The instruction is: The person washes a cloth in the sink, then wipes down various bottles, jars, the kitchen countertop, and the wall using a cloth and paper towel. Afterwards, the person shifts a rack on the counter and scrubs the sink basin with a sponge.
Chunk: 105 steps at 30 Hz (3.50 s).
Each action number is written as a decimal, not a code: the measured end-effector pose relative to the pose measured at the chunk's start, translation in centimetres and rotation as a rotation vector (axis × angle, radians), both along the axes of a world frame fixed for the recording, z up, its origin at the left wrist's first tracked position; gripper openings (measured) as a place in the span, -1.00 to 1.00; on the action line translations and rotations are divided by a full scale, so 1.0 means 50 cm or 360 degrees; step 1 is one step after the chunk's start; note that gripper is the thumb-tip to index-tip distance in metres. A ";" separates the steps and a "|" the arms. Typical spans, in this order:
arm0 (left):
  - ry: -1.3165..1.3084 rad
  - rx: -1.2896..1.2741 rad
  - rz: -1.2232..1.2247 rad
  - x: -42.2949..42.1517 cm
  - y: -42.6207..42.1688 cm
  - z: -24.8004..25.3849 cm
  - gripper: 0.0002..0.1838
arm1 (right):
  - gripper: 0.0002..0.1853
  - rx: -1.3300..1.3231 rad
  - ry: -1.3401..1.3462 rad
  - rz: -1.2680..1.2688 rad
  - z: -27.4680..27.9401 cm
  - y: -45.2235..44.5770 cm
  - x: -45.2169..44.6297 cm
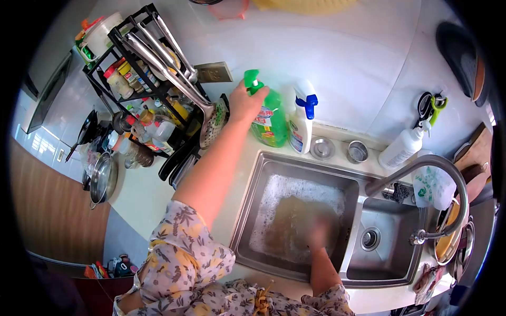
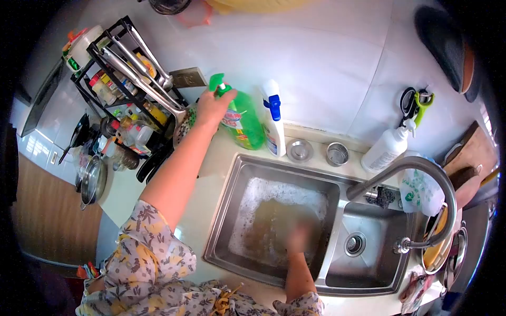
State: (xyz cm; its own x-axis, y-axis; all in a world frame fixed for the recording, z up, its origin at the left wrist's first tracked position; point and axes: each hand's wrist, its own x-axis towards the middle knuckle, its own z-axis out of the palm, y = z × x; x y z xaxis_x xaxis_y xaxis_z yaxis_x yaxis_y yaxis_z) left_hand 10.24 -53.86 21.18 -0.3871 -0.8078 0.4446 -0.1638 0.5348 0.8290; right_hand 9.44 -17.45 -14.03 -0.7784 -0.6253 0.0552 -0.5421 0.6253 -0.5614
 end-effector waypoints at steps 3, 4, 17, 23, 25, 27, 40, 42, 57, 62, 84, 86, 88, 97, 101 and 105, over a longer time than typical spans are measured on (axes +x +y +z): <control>-0.0136 0.0144 -0.0001 0.069 0.063 0.025 -0.70 | -0.66 -0.0119 -0.0014 0.0097 0.003 -0.010 0.004; 0.0003 0.0171 -0.0058 0.096 0.081 0.019 -0.74 | -0.68 -0.0155 -0.0065 0.0275 0.007 -0.012 0.005; 0.0513 -0.0024 -0.0476 0.448 0.262 -0.020 -0.65 | -0.63 0.0217 0.0258 0.0116 -0.361 0.037 -0.007; 0.0454 0.0236 -0.0704 0.471 0.323 -0.045 -0.64 | -0.62 -0.1382 -0.2127 0.0263 0.133 -0.044 0.011; 0.0447 0.0245 -0.0685 0.459 0.336 -0.072 -0.67 | -0.65 -0.1199 -0.2176 -0.0060 0.385 -0.091 0.070; 0.0358 0.0220 -0.0675 0.443 0.348 -0.095 -0.69 | -0.67 -0.1067 -0.1843 0.0073 0.475 -0.099 0.118; 0.0589 0.0537 -0.0769 0.362 0.388 -0.104 -0.74 | -0.81 -0.0255 -0.0237 0.0225 0.075 -0.097 0.078; 0.0584 0.0605 -0.0806 0.369 0.387 -0.106 -0.72 | -0.79 0.0926 0.0046 0.0511 0.020 -0.069 0.007; 0.0214 0.0414 -0.0984 0.366 0.383 -0.168 -0.68 | -0.77 -0.1396 -0.2102 0.0008 0.473 -0.101 0.147; 0.0341 0.0554 -0.1076 0.369 0.380 -0.145 -0.69 | -0.75 -0.1292 -0.1277 0.0286 0.535 -0.132 0.198; 0.0336 0.0785 0.0023 0.231 0.542 -0.316 -0.78 | -0.71 0.0909 -0.0045 0.0412 0.054 0.048 -0.041; 0.0311 0.0794 0.0092 0.219 0.548 -0.339 -0.79 | -0.73 0.0510 0.0510 0.0150 -0.076 0.083 -0.049; 0.0114 0.0674 0.0118 0.222 0.554 -0.345 -0.78 | -0.73 0.0714 0.0508 0.0176 -0.098 0.085 -0.011; -0.0628 0.0310 -0.0771 0.295 0.551 -0.289 -0.52 | -0.54 -0.0606 -0.1933 -0.0177 0.219 0.026 0.020; -0.0860 0.0190 -0.0883 0.313 0.530 -0.275 -0.47 | -0.51 -0.1036 -0.1723 0.0005 0.320 0.046 0.093; -0.0948 -0.0122 -0.0861 0.309 0.527 -0.300 -0.54 | -0.46 -0.0921 -0.0942 0.0376 0.366 0.053 0.124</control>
State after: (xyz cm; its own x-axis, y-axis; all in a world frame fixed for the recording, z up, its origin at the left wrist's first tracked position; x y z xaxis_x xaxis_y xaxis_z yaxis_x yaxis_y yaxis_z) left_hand 25.71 -27.49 6.20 -0.9051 -0.4162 0.0868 -0.2686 0.7180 0.6421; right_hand 15.66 -14.82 4.26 -0.6327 -0.7733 0.0413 -0.1393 0.0611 -0.9884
